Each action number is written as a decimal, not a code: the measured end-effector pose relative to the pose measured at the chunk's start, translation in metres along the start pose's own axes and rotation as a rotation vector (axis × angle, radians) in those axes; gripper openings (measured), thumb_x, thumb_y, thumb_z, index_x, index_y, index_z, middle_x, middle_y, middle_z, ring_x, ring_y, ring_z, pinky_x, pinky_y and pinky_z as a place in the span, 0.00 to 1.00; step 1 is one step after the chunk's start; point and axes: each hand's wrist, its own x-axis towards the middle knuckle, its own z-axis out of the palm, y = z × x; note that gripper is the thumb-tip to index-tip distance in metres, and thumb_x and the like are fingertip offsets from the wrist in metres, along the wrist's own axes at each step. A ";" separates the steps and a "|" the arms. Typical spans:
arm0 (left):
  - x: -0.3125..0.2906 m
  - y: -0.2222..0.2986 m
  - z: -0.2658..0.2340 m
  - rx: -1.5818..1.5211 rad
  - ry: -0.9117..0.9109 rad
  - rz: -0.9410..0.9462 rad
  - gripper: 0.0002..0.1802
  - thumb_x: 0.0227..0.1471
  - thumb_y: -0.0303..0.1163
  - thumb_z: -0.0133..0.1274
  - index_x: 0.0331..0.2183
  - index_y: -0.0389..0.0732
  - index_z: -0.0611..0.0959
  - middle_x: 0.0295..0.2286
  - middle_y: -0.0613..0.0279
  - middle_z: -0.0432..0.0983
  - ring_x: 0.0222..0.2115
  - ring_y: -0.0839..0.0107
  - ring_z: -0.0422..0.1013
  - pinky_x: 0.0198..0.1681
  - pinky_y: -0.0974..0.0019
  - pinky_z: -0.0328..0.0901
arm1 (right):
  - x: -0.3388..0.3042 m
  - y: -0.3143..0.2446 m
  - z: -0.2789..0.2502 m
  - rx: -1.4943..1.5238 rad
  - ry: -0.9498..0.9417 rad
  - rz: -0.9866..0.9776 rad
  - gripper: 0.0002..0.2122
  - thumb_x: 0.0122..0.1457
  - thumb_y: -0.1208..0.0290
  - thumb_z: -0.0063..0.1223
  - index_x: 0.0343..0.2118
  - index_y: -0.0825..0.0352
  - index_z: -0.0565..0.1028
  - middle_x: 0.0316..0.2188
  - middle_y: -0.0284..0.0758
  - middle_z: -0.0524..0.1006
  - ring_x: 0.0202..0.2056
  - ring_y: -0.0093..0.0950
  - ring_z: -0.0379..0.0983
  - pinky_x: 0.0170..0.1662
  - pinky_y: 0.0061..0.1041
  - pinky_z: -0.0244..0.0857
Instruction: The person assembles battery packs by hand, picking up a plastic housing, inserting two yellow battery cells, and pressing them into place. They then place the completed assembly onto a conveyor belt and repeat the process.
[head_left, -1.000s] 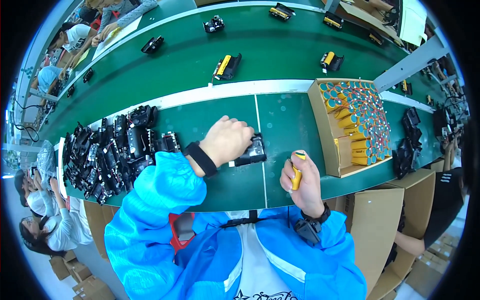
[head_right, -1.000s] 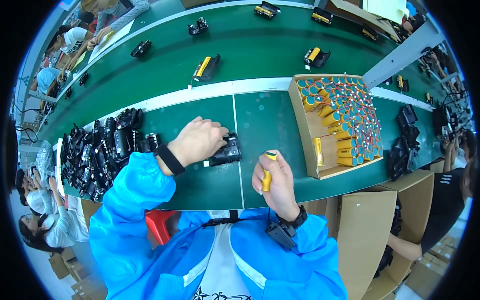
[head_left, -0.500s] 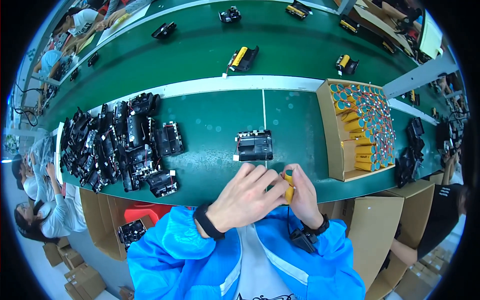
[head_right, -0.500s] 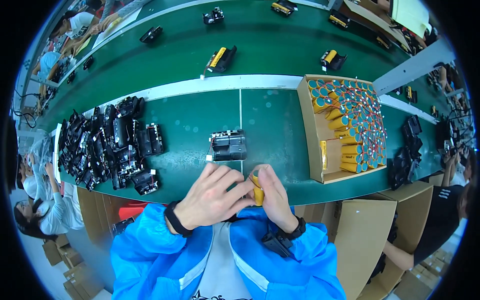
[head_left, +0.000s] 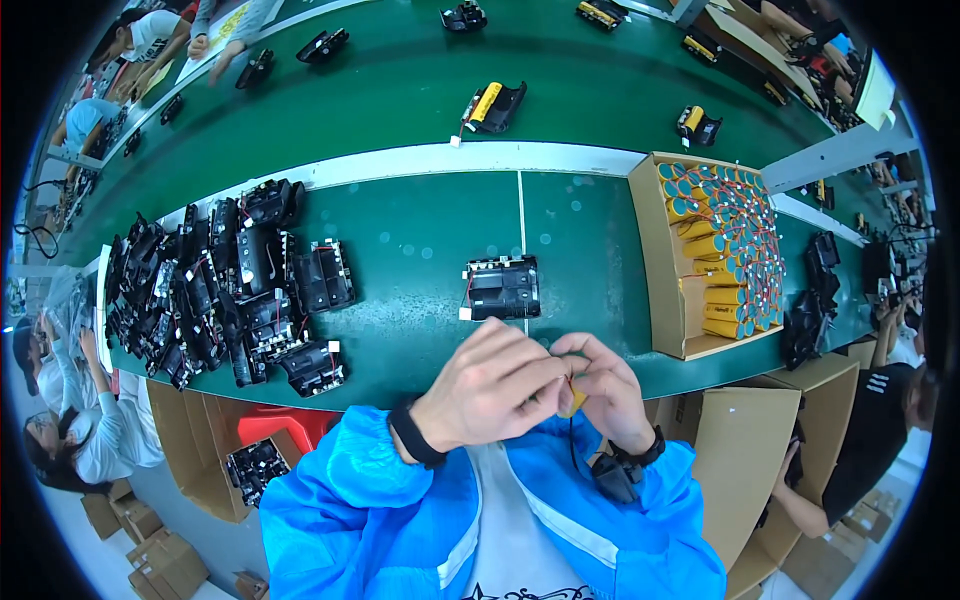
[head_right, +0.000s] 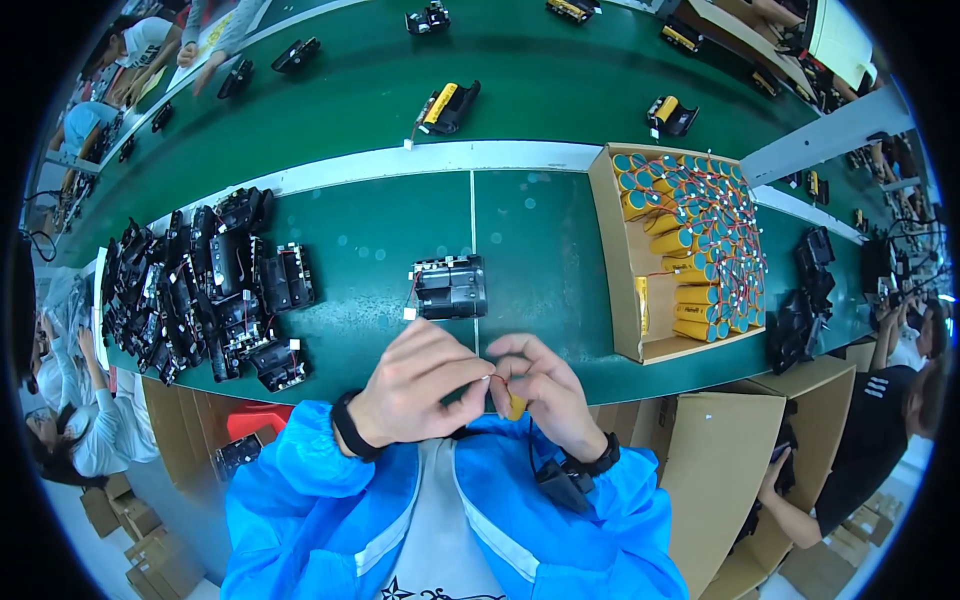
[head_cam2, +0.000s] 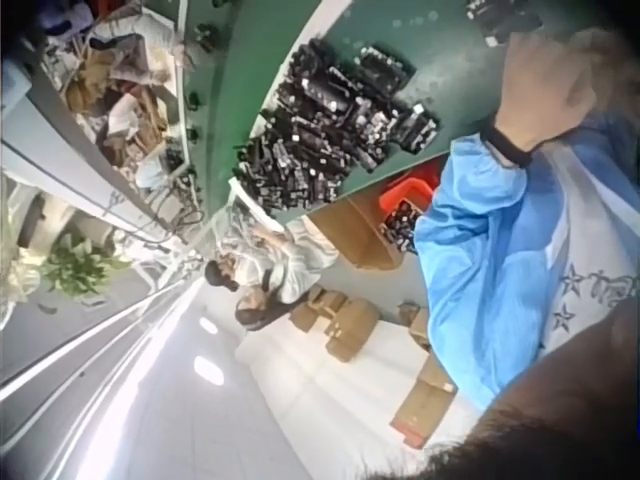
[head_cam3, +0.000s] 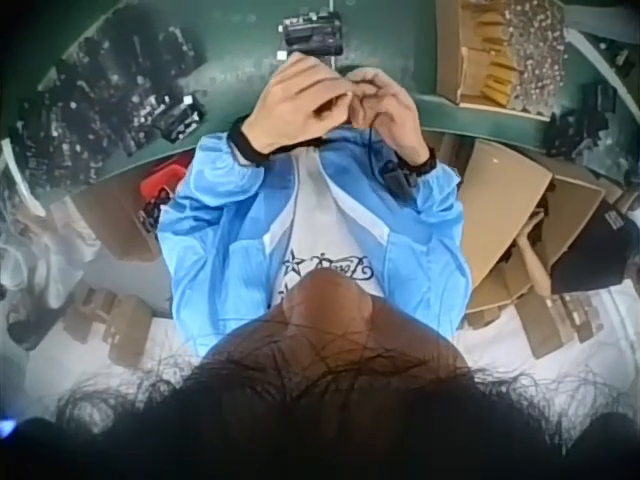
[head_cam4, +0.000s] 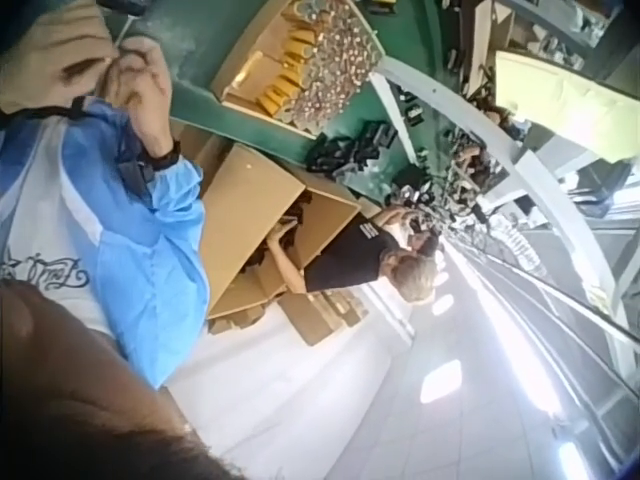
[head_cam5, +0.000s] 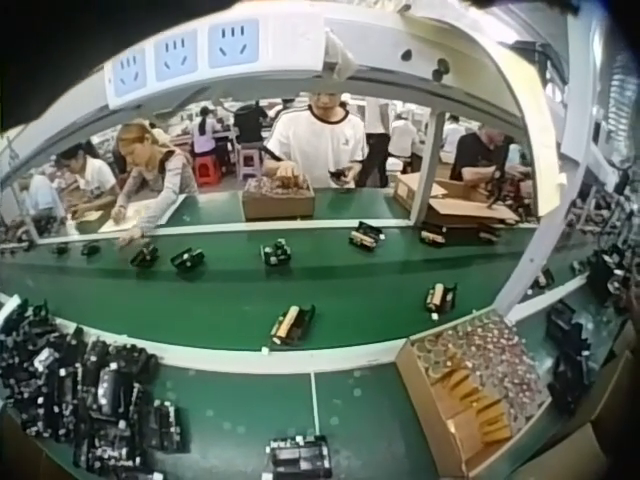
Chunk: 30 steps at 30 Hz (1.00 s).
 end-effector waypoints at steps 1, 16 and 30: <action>0.001 -0.004 -0.004 -0.062 -0.004 -0.046 0.08 0.41 0.24 0.64 0.29 0.39 0.85 0.31 0.65 0.76 0.30 0.68 0.71 0.37 0.65 0.62 | 0.001 -0.003 -0.002 0.056 -0.115 0.046 0.10 0.68 0.66 0.41 0.41 0.69 0.70 0.26 0.34 0.71 0.27 0.22 0.68 0.33 0.24 0.63; 0.007 -0.070 -0.004 0.374 -0.110 -0.371 0.29 0.45 0.28 0.62 0.50 0.37 0.75 0.41 0.55 0.70 0.42 0.56 0.65 0.45 0.57 0.61 | 0.034 -0.004 0.019 -0.184 0.194 -0.005 0.07 0.64 0.74 0.51 0.37 0.73 0.77 0.23 0.35 0.78 0.25 0.22 0.73 0.32 0.20 0.66; -0.001 -0.067 0.003 0.326 -0.132 -0.515 0.24 0.46 0.29 0.61 0.46 0.35 0.75 0.38 0.51 0.69 0.40 0.52 0.65 0.43 0.55 0.63 | 0.058 -0.002 0.046 -0.477 0.397 -0.045 0.06 0.63 0.76 0.51 0.36 0.73 0.77 0.22 0.34 0.79 0.26 0.22 0.75 0.39 0.20 0.70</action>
